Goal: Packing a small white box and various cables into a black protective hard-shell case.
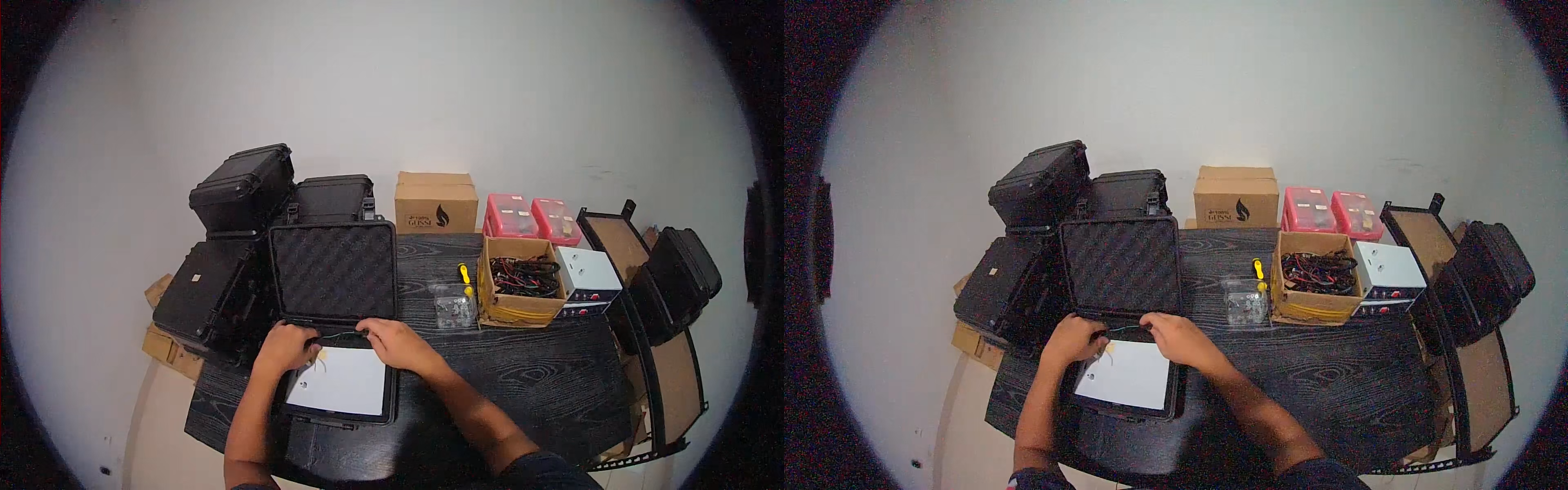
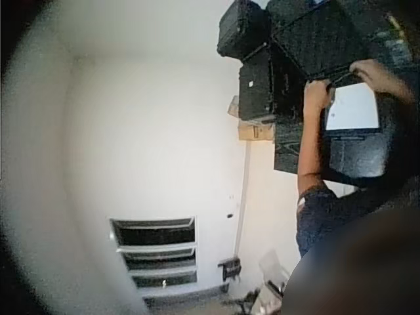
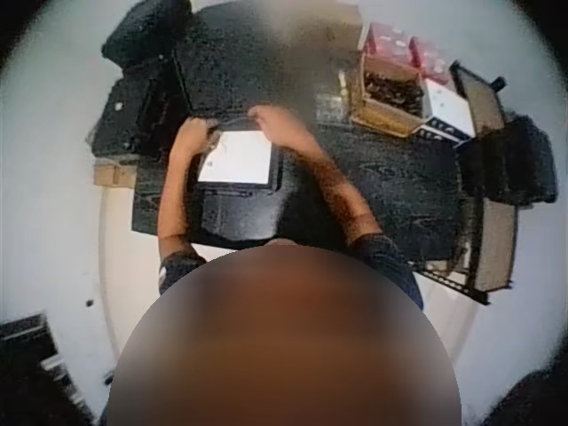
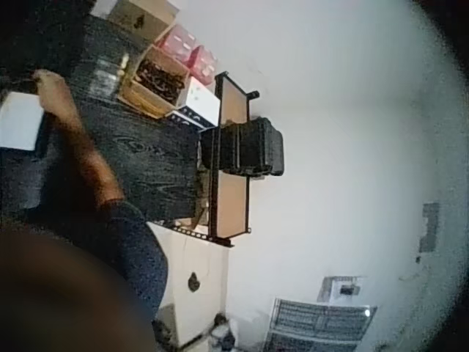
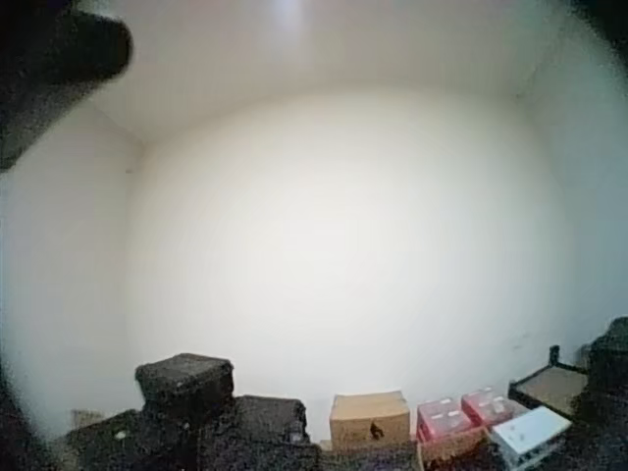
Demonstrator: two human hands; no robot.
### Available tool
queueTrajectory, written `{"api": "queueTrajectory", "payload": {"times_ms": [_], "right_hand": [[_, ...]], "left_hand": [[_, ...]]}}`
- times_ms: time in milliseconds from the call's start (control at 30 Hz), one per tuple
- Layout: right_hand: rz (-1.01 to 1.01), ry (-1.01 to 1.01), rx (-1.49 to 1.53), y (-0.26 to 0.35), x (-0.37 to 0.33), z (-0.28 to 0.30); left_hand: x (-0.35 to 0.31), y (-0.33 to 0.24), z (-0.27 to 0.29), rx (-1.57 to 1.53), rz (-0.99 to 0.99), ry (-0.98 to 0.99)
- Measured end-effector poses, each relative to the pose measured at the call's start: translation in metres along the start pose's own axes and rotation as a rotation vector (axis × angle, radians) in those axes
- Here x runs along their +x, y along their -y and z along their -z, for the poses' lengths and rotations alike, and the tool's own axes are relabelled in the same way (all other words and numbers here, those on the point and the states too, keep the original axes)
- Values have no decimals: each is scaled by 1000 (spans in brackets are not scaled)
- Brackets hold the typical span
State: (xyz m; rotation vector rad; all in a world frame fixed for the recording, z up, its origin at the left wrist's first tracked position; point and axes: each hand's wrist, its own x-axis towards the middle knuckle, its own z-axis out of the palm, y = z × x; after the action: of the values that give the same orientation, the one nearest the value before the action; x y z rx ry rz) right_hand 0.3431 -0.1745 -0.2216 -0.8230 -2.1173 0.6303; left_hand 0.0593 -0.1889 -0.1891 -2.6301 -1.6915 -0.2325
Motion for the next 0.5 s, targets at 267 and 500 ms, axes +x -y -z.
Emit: {"api": "queueTrajectory", "payload": {"times_ms": [267,500], "right_hand": [[18,81,-290,-6,-3,-12],[-49,5,-353,-2,-7,-14]], "left_hand": [[12,-6,6,-73,82,-41],[18,1,9,-132,116,-64]]}}
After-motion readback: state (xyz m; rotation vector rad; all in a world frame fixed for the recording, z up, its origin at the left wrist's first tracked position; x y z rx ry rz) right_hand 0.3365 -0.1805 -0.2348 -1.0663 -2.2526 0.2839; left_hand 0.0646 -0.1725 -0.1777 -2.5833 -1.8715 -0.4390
